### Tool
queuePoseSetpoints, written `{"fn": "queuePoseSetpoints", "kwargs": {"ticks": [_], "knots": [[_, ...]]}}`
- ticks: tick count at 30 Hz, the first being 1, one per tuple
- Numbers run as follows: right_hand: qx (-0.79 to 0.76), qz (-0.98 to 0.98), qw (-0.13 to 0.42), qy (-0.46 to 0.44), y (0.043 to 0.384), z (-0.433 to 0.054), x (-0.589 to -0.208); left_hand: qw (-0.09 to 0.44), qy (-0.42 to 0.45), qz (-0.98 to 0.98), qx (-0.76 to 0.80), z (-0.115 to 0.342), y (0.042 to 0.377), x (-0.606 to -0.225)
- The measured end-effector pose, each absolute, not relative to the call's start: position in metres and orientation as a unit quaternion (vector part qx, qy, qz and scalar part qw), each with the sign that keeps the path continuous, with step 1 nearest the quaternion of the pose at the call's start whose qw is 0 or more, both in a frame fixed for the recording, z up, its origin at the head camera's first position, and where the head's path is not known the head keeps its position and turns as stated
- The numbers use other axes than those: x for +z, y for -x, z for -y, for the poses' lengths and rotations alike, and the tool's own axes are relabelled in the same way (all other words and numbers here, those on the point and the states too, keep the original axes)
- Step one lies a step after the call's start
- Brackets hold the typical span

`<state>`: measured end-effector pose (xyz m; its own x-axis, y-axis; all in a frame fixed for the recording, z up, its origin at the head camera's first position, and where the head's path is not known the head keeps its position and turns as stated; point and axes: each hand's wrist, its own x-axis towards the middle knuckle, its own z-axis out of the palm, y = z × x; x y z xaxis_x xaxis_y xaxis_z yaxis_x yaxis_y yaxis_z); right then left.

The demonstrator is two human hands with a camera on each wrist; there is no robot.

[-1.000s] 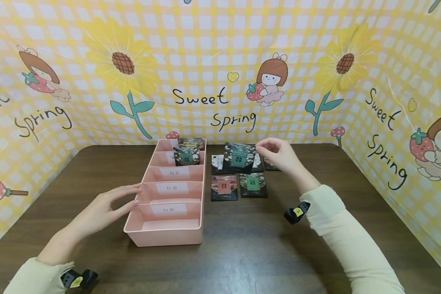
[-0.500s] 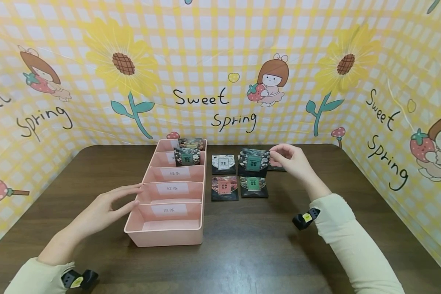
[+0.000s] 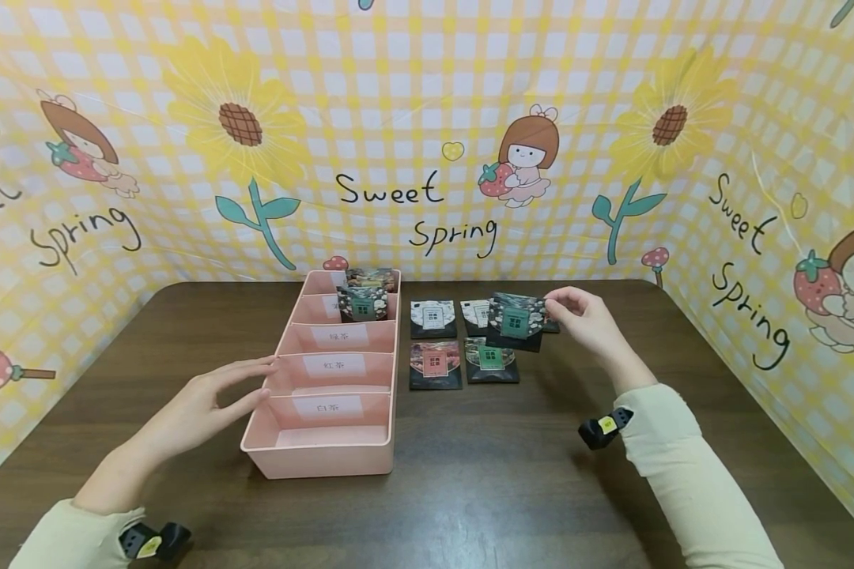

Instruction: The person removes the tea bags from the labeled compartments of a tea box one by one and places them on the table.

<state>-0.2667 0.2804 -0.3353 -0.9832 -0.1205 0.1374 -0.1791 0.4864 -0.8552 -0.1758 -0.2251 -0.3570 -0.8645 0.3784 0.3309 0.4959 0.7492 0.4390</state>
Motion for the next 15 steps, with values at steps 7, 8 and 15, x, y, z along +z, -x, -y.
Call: {"fn": "queuePoseSetpoints", "kwargs": {"ticks": [7, 8, 15], "knots": [[0.508, 0.857, 0.021, -0.087, 0.268, -0.297, -0.344, 0.114, 0.236, 0.928, -0.264, 0.225, 0.176, -0.357], [0.507, 0.857, 0.019, -0.087, 0.268, -0.299, -0.345, 0.114, 0.236, 0.928, -0.264, 0.225, 0.176, -0.357], [0.508, 0.856, 0.015, -0.091, 0.269, -0.312, -0.351, 0.115, 0.237, 0.928, -0.263, 0.225, 0.176, -0.357]]}}
